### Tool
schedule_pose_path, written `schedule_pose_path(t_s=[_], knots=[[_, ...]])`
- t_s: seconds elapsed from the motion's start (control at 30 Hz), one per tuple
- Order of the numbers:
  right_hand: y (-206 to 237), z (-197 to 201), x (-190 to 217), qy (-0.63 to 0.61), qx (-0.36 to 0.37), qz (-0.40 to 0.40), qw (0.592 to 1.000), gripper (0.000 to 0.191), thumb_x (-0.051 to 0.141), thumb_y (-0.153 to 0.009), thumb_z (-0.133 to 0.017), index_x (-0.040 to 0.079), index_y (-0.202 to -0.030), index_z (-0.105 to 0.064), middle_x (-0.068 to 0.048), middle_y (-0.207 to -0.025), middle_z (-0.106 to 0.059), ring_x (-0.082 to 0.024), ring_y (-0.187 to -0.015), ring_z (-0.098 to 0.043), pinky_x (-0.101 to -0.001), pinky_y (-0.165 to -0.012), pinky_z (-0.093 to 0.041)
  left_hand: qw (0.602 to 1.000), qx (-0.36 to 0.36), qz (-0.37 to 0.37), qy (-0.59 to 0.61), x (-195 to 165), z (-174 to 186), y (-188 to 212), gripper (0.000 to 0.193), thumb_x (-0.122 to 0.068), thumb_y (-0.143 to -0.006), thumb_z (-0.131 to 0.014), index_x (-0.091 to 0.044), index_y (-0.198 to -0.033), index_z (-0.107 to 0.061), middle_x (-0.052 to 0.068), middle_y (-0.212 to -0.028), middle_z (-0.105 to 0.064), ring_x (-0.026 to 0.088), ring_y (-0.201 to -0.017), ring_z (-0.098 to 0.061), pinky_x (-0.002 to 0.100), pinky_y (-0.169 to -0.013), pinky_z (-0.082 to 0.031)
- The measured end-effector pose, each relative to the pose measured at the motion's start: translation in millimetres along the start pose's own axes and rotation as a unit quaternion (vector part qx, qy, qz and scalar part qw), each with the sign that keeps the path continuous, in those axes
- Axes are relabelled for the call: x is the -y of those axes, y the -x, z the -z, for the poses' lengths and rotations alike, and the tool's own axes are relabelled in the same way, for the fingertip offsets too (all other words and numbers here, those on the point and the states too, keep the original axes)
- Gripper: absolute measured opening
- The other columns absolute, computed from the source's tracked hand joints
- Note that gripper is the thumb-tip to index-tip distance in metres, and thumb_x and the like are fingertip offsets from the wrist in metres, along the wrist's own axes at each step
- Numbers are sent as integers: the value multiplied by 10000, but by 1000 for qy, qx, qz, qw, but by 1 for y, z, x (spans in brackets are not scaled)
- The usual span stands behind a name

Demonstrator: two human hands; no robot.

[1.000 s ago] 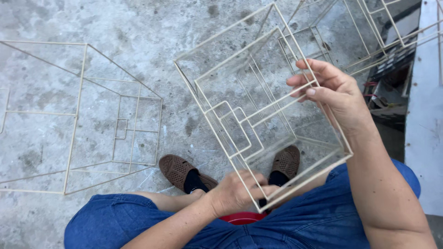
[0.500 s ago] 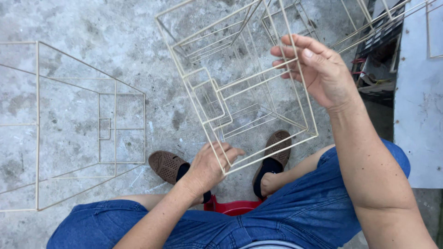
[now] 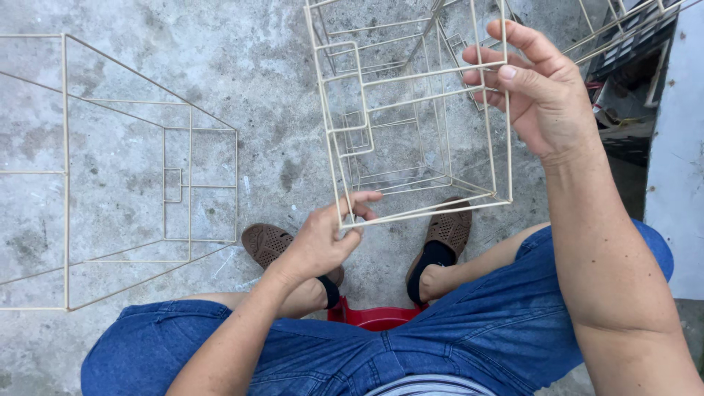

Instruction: The person sits on a low stool and assembles rectangular wire frame structures, twisting small wire ties by hand to fasten the joints of a frame. They turn the frame to reach different edges, then set the finished frame on the concrete floor with other completed frames and pick up another.

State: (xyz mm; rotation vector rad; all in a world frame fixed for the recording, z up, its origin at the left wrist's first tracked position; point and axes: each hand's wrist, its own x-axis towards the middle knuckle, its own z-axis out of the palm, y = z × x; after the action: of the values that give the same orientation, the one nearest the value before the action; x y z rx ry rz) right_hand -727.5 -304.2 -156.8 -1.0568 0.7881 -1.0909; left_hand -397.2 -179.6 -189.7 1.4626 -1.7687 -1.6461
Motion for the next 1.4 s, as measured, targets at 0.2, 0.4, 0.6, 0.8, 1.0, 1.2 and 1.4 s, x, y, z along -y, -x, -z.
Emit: schedule_pose_path(t_s=[0.2, 0.4, 0.6, 0.8, 1.0, 1.2, 1.4], knots=[[5, 6, -8, -4, -33, 7, 999, 437, 64, -1093, -654, 88, -1522, -576, -195, -1334, -681, -245, -1130, -706, -374, -971, -587, 967, 19, -77, 242, 16, 24, -3, 693, 88, -883, -549, -184, -1514, -465, 41, -1223, -699, 142, -1196, -641, 322, -1006, -515], [5, 8, -14, 5, -43, 21, 999, 364, 27, -1080, -630, 62, -1440, -586, -182, -1340, -694, -242, -1137, -715, -369, -990, -603, 977, -116, -171, 49, 25, 12, -8, 401, -69, -929, -761, -133, -1312, -666, 42, -1183, -743, 142, -1110, -732, 321, -971, -617], [12, 11, -21, 6, -75, 19, 997, 220, 75, -1089, -674, 47, -1307, -685, -134, -1191, -742, -226, -1055, -745, -358, -925, -634, 941, -252, -217, -69, 24, -4, -5, 270, -85, -965, -737, -112, -1233, -716, 44, -1073, -750, 151, -951, -765, 276, -794, -635], [9, 6, -26, 22, -34, 63, 997, 33, 60, -1130, -689, 68, -1143, -718, -82, -1057, -732, -243, -1110, -748, -375, -924, -642, 922, -295, -196, -154, 19, -2, -1, 212, -78, -973, -729, -98, -1184, -721, 45, -982, -723, 138, -761, -732, 257, -616, -616], [7, -1, -24, 31, -26, 70, 997, 44, 60, -1119, -691, 72, -1148, -722, -88, -1134, -736, -239, -1135, -743, -372, -945, -640, 931, -267, -197, -153, 19, 6, 1, 134, -91, -987, -729, -107, -1120, -724, 33, -989, -730, 139, -785, -740, 281, -639, -591], [9, -3, -15, 37, -58, 31, 997, 140, 81, -1063, -670, 60, -1196, -708, -117, -1170, -742, -226, -1106, -748, -361, -956, -639, 974, -104, -169, -108, 12, 27, 6, 282, -85, -918, -733, -118, -1198, -718, 60, -1097, -755, 187, -1005, -739, 324, -840, -595], [12, -2, -18, 64, -29, 33, 997, 264, 57, -1060, -674, 32, -1323, -660, -150, -1269, -727, -213, -1071, -729, -333, -919, -621, 973, -197, -28, 114, 29, 52, -13, 408, -203, -1013, -600, -110, -1409, -588, 73, -1242, -735, 189, -1143, -726, 338, -929, -628]])
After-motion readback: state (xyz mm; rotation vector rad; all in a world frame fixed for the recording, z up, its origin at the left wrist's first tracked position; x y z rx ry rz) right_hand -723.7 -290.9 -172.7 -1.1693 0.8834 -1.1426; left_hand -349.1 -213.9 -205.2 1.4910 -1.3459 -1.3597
